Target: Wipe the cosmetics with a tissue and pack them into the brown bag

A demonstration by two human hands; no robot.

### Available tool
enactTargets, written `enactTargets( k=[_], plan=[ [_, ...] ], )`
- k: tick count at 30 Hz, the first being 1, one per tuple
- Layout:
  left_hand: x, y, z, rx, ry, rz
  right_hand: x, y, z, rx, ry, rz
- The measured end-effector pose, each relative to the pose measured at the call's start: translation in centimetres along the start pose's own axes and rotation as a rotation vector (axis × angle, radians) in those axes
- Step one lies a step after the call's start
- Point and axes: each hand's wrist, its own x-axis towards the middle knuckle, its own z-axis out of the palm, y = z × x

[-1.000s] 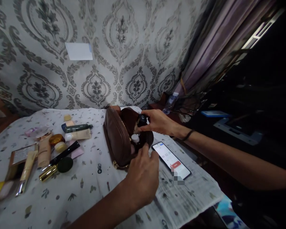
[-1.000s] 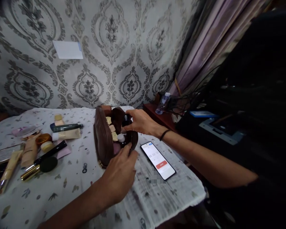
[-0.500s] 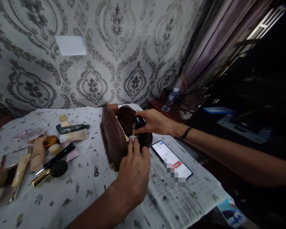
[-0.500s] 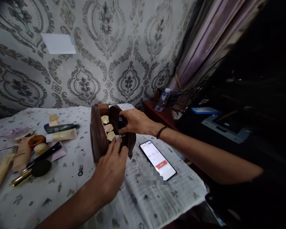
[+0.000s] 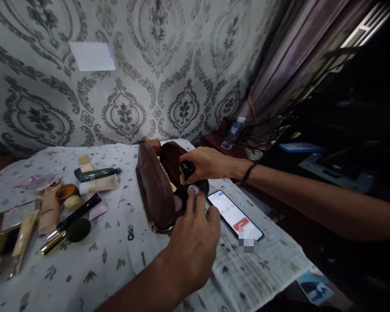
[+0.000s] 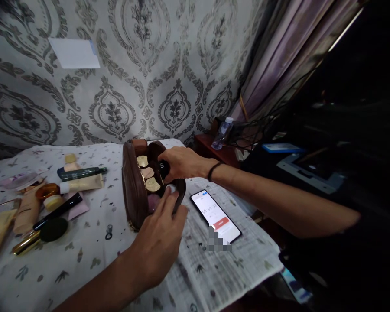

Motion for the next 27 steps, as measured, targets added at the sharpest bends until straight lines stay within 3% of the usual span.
enactTargets(
  k=[6, 13, 17, 22, 24, 27],
  plan=[
    [0.1, 0.2, 0.1, 0.066, -0.015, -0.007, 0.2, 0.0, -0.1, -0.182, -0.068, -0.005],
    [0.1, 0.1, 0.2, 0.083, 0.015, 0.014, 0.6, 0.3, -0.9, -0.115, -0.171, -0.070],
    [0.0, 0.1, 0.1, 0.088, 0.010, 0.010, 0.2, 0.1, -1.8, -0.092, -0.119, -0.101],
    [0.0, 0.1, -0.1, 0.082, 0.007, 0.010, -0.8, -0.8, -2.0, 0.055, 0.015, -0.343],
    [0.1, 0.1, -0.1, 0.083, 0.006, 0.002, -1.2, -0.9, -1.3, 0.122, -0.025, -0.415],
    [0.0, 0.2, -0.1, 0.097, 0.005, 0.008, -1.5, -0.5, -0.2, 0.147, -0.096, -0.400]
  ],
)
